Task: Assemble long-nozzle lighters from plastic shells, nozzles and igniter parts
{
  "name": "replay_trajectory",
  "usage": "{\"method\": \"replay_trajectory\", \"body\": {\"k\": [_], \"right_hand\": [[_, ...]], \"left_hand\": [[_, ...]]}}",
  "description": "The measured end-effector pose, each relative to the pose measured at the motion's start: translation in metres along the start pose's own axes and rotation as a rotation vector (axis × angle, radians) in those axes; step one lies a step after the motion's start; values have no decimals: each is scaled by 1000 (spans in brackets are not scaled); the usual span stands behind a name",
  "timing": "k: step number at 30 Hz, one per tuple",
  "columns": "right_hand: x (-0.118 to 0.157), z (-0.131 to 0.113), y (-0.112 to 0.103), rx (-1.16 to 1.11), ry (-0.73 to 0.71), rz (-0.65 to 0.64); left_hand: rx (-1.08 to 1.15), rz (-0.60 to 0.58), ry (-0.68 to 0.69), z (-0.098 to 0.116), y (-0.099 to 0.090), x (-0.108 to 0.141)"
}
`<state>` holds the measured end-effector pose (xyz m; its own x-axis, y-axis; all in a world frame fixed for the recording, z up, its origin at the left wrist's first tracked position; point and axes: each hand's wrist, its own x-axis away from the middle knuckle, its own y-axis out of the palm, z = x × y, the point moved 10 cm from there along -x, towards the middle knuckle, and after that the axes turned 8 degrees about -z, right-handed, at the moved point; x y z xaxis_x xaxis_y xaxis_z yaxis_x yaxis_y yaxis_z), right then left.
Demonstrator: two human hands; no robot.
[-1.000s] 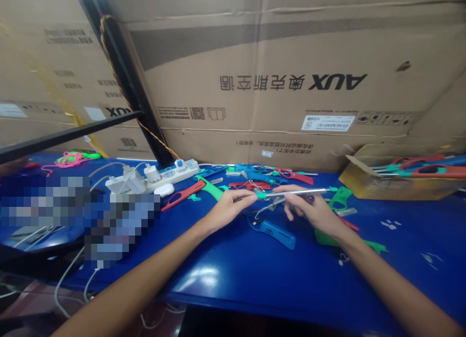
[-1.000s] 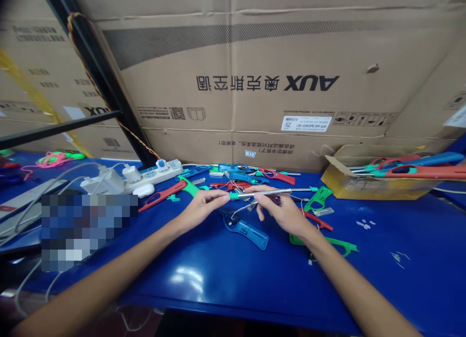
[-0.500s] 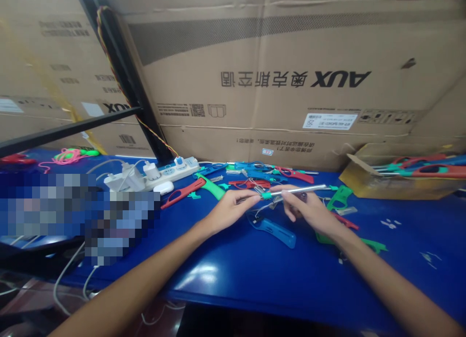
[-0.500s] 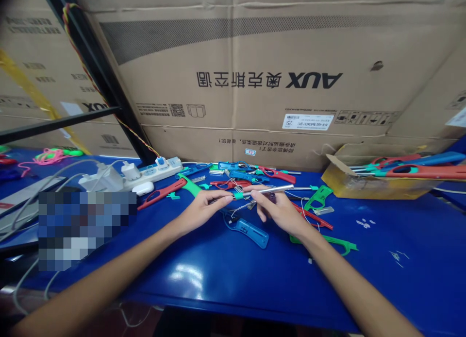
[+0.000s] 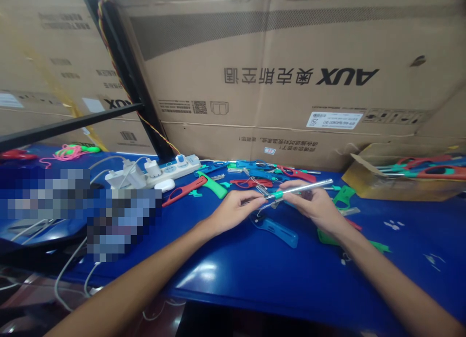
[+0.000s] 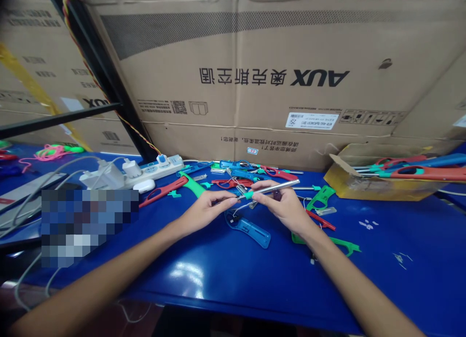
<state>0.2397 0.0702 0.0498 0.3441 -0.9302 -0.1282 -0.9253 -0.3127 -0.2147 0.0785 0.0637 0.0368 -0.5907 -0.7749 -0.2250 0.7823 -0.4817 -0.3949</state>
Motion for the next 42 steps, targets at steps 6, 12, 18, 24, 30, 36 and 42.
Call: {"method": "replay_trajectory", "body": {"k": [6,12,18,24,30,36,42], "right_hand": [[-2,0,7,141,-48,-65],[0,2,12,113,-13,-130],[2,-3,16,187,-41,-141],[2,-7,15,198,-77,-138],[5,-15,12,159,-110,-152],[7,-20,9,189,-125,-147],[6,-19,11,191,-120,-147]], "left_hand": [[-66,-20,-4,3,1,0],[-75,-26,58,8,2,0],[-196,-2,121,18,2,3],[-123,-77,121,19,7,5],[76,-80,137,20,9,4],[163,-21,82,13,4,2],[164,61,71,12,-3,2]]}}
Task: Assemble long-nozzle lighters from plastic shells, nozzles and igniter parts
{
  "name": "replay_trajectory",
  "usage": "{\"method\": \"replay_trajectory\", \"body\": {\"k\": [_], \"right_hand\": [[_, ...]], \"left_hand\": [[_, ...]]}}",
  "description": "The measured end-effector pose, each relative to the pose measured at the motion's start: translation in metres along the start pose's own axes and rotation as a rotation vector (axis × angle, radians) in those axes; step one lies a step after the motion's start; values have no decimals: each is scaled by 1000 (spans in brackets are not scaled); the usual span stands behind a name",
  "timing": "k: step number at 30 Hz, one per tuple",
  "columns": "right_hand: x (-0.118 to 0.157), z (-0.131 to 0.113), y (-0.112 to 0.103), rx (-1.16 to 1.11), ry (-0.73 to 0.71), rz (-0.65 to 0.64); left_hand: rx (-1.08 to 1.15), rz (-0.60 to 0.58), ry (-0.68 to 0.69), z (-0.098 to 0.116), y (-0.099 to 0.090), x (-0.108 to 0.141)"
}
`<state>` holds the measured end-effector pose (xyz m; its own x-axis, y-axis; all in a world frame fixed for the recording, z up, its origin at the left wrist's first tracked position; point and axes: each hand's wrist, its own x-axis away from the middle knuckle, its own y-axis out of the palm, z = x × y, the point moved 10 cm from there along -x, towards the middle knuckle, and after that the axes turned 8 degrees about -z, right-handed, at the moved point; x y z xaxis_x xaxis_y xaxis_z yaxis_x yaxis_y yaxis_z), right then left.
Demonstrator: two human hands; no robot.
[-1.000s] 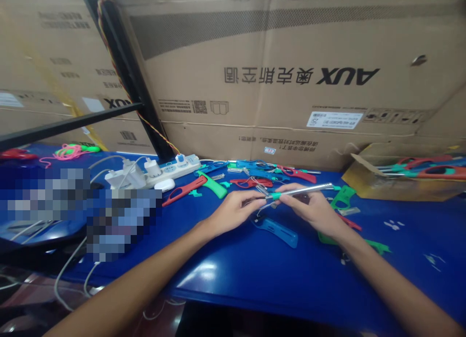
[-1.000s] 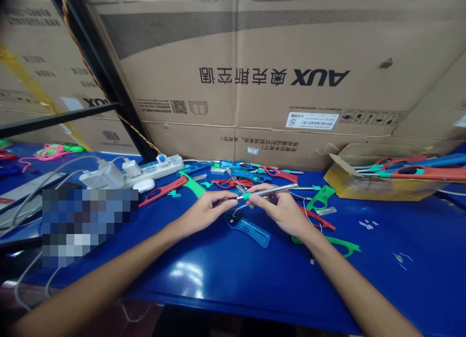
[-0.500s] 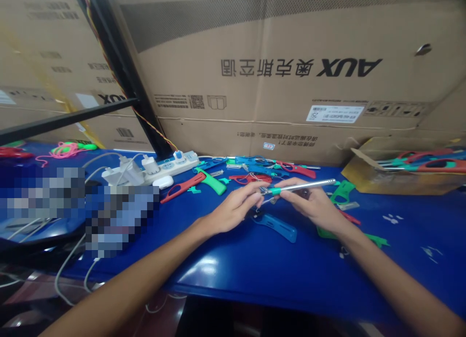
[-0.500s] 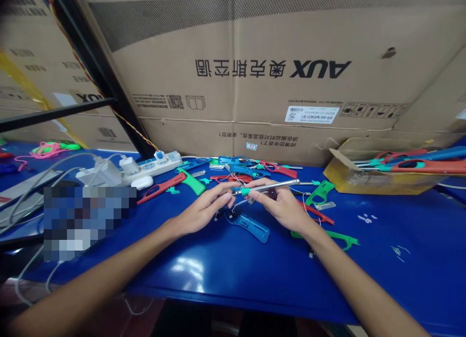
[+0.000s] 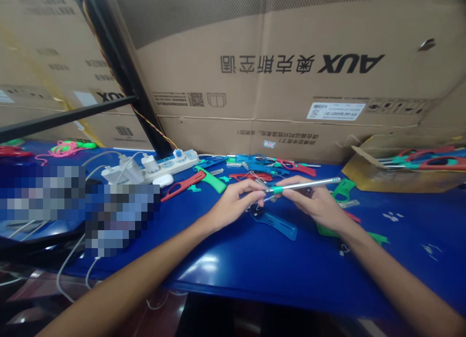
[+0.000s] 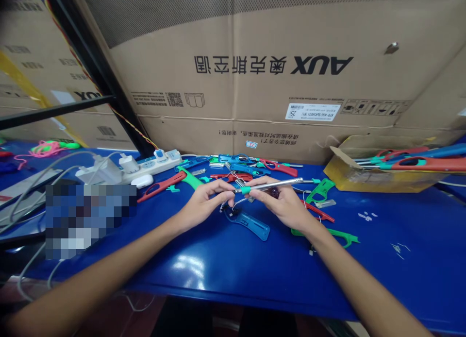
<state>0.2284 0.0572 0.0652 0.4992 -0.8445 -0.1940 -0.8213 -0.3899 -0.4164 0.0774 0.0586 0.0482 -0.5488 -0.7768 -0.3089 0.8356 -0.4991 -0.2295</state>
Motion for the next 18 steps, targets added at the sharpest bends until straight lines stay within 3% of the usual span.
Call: {"method": "replay_trajectory", "body": {"k": [10,18], "right_hand": [[-1,6,13,-90,13,-46],[-3,1,10,-20,9,-1]], "left_hand": [[92,43,-15,2,-3,-1],[-69,-22,-4,3,5,-1]]}}
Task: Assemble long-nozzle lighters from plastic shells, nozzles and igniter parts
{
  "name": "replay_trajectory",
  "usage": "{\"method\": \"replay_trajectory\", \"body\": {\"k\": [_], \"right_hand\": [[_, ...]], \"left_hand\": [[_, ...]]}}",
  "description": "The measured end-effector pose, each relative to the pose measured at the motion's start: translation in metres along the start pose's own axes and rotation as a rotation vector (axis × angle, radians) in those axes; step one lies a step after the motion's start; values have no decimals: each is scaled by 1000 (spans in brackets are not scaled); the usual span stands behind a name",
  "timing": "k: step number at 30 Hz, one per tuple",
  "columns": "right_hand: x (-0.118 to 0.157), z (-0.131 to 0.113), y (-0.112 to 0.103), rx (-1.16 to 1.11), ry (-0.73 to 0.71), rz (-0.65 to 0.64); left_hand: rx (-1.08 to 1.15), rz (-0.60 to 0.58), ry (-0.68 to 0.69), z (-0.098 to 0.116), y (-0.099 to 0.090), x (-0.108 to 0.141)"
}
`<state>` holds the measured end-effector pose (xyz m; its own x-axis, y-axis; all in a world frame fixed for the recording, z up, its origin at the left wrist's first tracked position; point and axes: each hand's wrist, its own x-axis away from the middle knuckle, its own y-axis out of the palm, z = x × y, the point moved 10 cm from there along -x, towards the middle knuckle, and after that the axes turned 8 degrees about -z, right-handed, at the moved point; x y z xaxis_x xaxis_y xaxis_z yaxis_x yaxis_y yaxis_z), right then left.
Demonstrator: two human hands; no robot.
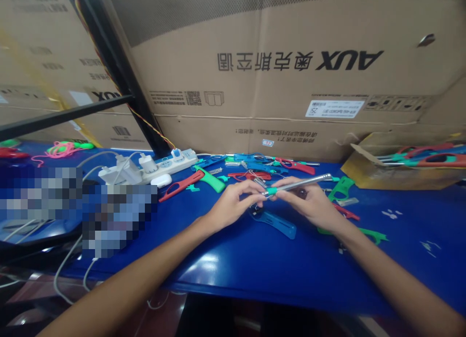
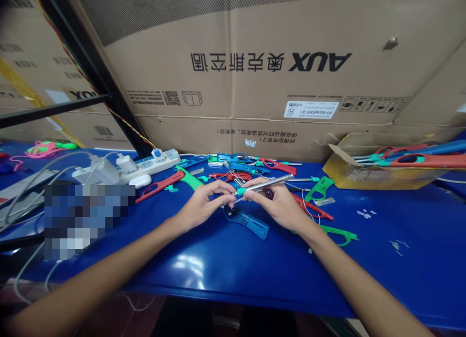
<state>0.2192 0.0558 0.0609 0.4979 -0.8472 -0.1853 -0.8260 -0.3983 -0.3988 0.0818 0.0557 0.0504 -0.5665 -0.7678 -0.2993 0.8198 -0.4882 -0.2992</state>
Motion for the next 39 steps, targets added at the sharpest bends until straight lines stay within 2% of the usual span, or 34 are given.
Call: {"method": "replay_trajectory", "body": {"k": [4,9,11,18,21,26,28,35,37,39], "right_hand": [[1,-3,-11,39,9,89],[9,-1,-41,-40,8,306],[10,-1,-46,-75,-1,337],[5,-5,-29,-26,9,237],[4,-8,-25,7,-8,215],[2,-3,-20,1,-10,170],[1,0,-19,-6,-7,164],[-2,-1,-1,113,-1,75],[-2,-2,5,128,-12,29],[-1,-4,9,131,-33,-1]], "left_hand": [[-57,13,6,-1,-4,0],[-25,23,-52,-8,-7,-1],[1,-7,-82,-11,-4,-1],[105,-216,-120,-11,20,1],[76,-261,-105,-7,26,3],[-215,-218,41,12,22,2],[-260,-194,61,13,20,1],[80,-133,-84,-9,15,0],[122,-143,-106,-12,16,1],[74,-176,-92,-9,19,1]]}}
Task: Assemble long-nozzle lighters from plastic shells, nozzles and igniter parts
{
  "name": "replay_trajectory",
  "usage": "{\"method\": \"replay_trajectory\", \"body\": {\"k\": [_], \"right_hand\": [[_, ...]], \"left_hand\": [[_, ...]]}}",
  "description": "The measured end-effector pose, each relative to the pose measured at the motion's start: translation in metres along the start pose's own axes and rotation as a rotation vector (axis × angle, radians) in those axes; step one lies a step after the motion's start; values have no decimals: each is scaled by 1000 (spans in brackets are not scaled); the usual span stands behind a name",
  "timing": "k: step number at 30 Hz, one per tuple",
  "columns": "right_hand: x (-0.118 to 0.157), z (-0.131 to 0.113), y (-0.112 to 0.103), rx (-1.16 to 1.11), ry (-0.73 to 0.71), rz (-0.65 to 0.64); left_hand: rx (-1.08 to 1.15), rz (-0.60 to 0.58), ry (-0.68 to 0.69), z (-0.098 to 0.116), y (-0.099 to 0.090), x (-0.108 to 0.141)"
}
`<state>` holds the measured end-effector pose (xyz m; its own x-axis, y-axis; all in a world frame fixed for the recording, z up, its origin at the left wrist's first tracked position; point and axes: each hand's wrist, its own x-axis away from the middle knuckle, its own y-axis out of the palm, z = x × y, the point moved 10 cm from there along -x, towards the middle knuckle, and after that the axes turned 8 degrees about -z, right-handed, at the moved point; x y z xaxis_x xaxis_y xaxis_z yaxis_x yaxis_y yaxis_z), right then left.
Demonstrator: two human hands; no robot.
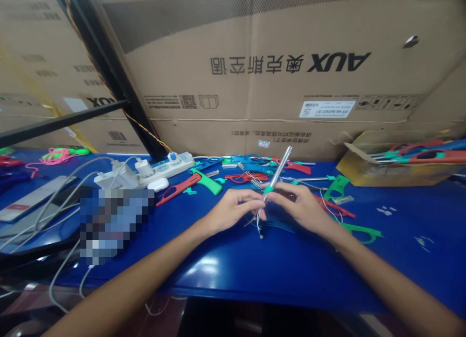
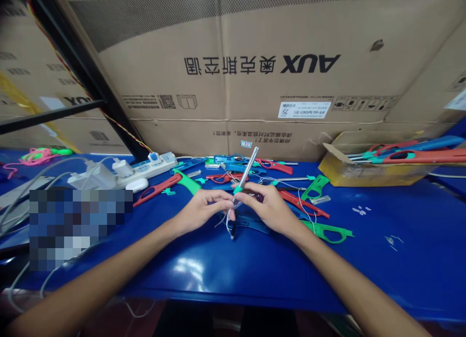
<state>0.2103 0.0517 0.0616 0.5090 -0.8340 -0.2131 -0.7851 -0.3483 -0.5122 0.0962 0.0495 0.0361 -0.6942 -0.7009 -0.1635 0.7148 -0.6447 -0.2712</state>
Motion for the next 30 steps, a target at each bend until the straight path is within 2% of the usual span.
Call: {"method": "replay_trajectory", "body": {"k": [2,5,8,11,12,16,19,23,26,30], "right_hand": [[1,-1,2,1,-12,-17],[1,1,5,-9,-13,-27],[0,6,8,-26,13,-29],[-1,7,10,-8,39,-43],[-1,6,11,12,34,-56],[-1,-3,17,93,-16,-140],[0,-4,21,94,-29,-186],[0,-3,28,109,-19,-228],[0,-4,26,103,-14,-208],[-1,-5,8,195,-72,-116]], "left_hand": [[-198,19,74,11,-1,2],[-629,95,242,33,1,8],[-870,181,290,40,2,13],[-902,316,317,47,-6,18],[-912,328,347,50,-6,19],[-1083,208,452,62,11,20],[-1199,157,458,65,15,21],[-1228,107,435,61,18,19],[-1216,135,381,54,12,16],[-1136,229,333,51,-8,18]]}}
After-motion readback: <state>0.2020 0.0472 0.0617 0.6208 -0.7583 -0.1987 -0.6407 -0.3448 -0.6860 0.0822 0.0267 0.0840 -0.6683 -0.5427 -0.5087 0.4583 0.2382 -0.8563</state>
